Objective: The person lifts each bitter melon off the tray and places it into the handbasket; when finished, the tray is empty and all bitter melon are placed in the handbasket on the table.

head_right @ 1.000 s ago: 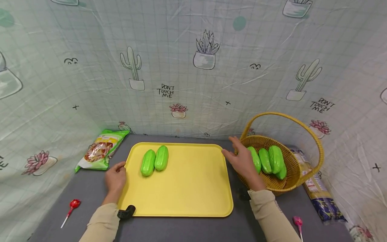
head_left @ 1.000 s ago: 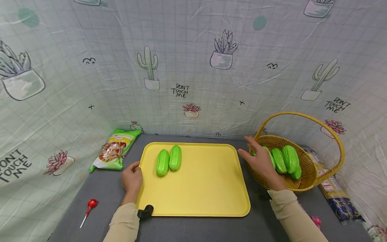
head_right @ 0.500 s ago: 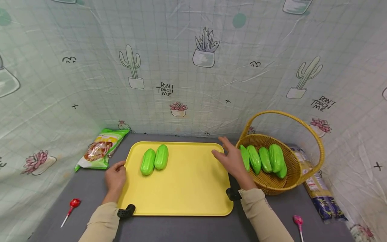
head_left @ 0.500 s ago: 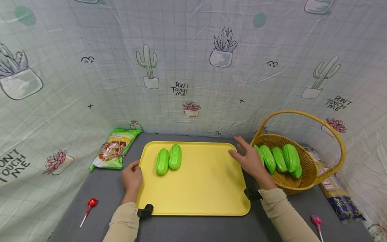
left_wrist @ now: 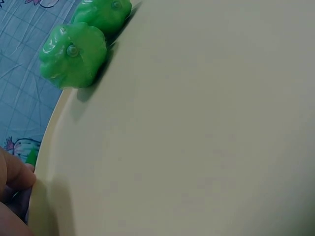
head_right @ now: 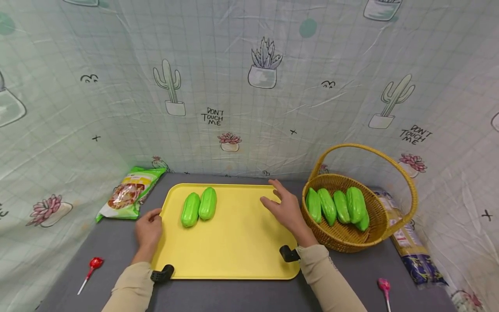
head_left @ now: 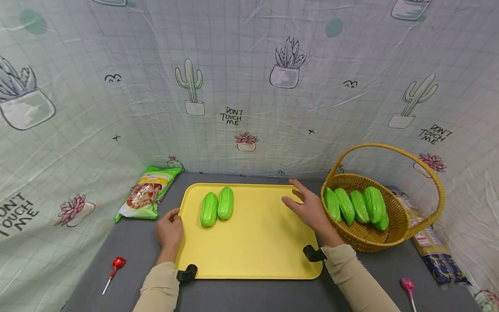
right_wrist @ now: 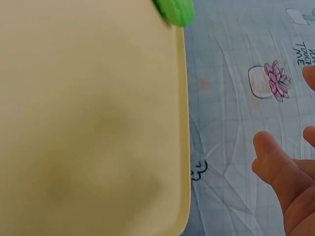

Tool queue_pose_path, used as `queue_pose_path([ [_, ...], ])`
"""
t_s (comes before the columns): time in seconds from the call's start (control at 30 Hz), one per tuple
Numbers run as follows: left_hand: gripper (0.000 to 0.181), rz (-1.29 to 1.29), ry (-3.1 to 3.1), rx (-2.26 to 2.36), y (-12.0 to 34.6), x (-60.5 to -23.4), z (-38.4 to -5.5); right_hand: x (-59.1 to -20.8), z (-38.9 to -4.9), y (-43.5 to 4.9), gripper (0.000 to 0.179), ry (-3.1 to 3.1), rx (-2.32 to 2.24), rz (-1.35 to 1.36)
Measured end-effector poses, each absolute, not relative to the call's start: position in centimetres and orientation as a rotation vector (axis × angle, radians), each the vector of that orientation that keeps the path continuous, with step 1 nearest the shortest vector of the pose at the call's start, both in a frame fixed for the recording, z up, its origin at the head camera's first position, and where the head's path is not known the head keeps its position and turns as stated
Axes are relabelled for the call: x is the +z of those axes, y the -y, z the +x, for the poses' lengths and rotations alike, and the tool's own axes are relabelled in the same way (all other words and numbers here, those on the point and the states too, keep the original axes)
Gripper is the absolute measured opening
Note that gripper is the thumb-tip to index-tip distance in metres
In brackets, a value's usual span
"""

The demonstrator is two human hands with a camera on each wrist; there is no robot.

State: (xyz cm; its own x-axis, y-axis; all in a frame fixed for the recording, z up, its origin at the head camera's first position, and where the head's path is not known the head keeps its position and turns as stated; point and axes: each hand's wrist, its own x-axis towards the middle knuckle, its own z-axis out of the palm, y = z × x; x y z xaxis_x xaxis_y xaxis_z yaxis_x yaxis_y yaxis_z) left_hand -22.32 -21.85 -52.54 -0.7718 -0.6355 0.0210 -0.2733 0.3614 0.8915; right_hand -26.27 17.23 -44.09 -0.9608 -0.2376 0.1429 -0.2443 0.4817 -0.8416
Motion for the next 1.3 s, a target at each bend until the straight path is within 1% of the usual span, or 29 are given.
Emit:
queue_pose_path([
  [0.47,0.036,0.812,2.256,-1.370,22.1,-52.5,-22.3,-44.6,-26.4,-14.6,0.072,2.724,1.578,0.468],
  [0.77,0.036,0.826,2.273,-1.341,21.8,-52.6,-22.5,-45.4,-26.5,-12.0,0.066,2.722,1.618,0.538],
  [1.3,0.035,0.842,2.247,-1.322,21.7,-52.6,-22.6,-47.1,-27.0,-7.4,0.065,2.724,1.664,0.615],
])
